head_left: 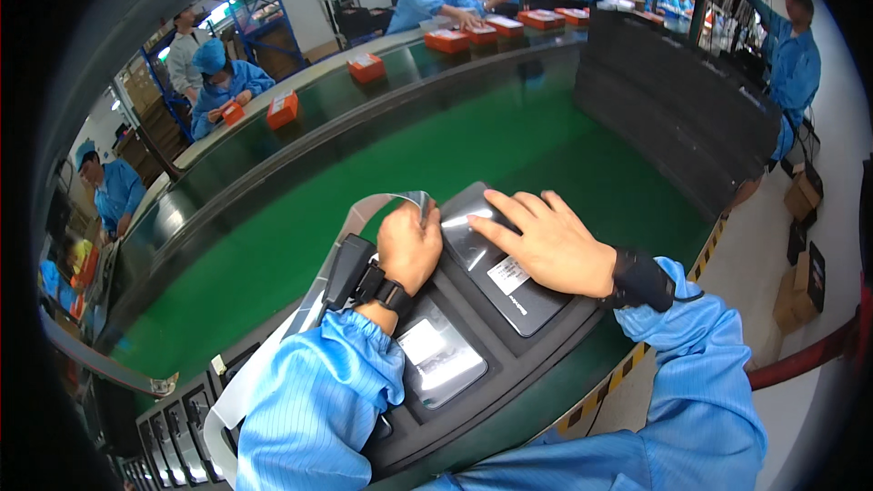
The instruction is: Applying regulatory labels and protective films to the back panels of mobile phones on an assembly line.
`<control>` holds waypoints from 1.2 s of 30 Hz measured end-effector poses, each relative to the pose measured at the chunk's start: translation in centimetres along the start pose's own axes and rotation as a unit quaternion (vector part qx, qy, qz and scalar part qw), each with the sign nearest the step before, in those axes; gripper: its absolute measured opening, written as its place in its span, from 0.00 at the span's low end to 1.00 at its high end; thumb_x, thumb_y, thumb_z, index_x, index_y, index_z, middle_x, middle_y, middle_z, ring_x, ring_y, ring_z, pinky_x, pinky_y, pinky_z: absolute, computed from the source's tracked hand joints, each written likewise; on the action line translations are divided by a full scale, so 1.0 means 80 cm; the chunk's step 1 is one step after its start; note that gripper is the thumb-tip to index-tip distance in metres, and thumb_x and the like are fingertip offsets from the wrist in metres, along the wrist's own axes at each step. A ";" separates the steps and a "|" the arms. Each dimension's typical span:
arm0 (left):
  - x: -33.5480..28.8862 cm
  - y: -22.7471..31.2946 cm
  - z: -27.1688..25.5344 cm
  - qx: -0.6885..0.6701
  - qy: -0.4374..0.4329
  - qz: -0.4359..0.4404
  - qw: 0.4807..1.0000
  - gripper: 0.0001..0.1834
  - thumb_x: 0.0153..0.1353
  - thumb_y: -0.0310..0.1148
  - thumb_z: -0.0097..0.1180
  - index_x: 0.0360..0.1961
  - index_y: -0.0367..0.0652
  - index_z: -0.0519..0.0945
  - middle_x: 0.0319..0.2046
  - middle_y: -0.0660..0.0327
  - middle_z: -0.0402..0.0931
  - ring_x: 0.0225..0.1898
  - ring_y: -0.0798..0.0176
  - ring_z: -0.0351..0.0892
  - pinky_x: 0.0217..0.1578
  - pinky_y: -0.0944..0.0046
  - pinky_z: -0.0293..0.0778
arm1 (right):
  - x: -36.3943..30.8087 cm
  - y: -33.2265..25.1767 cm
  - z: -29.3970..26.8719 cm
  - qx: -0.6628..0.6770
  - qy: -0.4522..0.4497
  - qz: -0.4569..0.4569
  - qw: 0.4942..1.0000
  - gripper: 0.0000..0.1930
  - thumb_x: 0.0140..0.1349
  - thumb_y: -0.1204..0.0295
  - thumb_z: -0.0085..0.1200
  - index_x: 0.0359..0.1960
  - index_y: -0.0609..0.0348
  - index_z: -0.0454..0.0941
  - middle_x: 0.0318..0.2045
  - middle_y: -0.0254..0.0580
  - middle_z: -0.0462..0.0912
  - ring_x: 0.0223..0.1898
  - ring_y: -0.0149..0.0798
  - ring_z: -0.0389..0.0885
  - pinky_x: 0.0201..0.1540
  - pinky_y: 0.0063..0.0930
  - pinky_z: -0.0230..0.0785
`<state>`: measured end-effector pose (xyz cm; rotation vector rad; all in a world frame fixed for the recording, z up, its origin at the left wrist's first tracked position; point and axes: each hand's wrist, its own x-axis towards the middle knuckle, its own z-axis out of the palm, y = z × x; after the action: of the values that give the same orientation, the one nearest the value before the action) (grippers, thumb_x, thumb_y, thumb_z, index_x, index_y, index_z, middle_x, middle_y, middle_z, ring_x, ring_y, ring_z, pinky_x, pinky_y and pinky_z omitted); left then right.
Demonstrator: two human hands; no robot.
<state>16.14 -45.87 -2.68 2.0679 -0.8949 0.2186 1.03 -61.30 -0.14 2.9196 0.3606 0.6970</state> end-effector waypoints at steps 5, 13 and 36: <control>-0.044 0.035 -0.033 -0.122 -0.160 0.225 0.953 0.15 0.59 0.28 0.51 0.48 0.36 0.74 0.37 0.55 0.78 0.38 0.61 0.77 0.41 0.64 0.72 | -0.010 0.018 -0.042 0.152 0.188 0.085 0.967 0.28 0.51 0.72 0.55 0.57 0.58 0.66 0.57 0.53 0.65 0.55 0.53 0.67 0.57 0.40 0.61; -0.104 0.114 -0.135 -0.137 -0.372 0.147 0.906 0.15 0.63 0.41 0.51 0.30 0.38 0.74 0.20 0.62 0.72 0.19 0.68 0.70 0.23 0.66 0.67 | 0.024 -0.008 -0.108 0.311 0.192 0.097 0.926 0.15 0.57 0.72 0.52 0.46 0.63 0.75 0.40 0.47 0.81 0.43 0.44 0.79 0.47 0.32 0.70; -0.646 0.240 -0.695 0.709 0.426 -0.116 0.550 0.20 0.63 0.23 0.41 0.57 0.38 0.70 0.34 0.68 0.69 0.28 0.76 0.64 0.32 0.78 0.66 | 0.254 -0.570 0.012 0.247 -0.167 -0.529 0.795 0.24 0.45 0.49 0.56 0.24 0.63 0.81 0.21 0.55 0.79 0.27 0.54 0.81 0.31 0.44 0.73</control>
<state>-25.42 16.07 21.11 2.7280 0.5098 2.1694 9.84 -12.15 0.06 2.4539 2.1133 -0.1267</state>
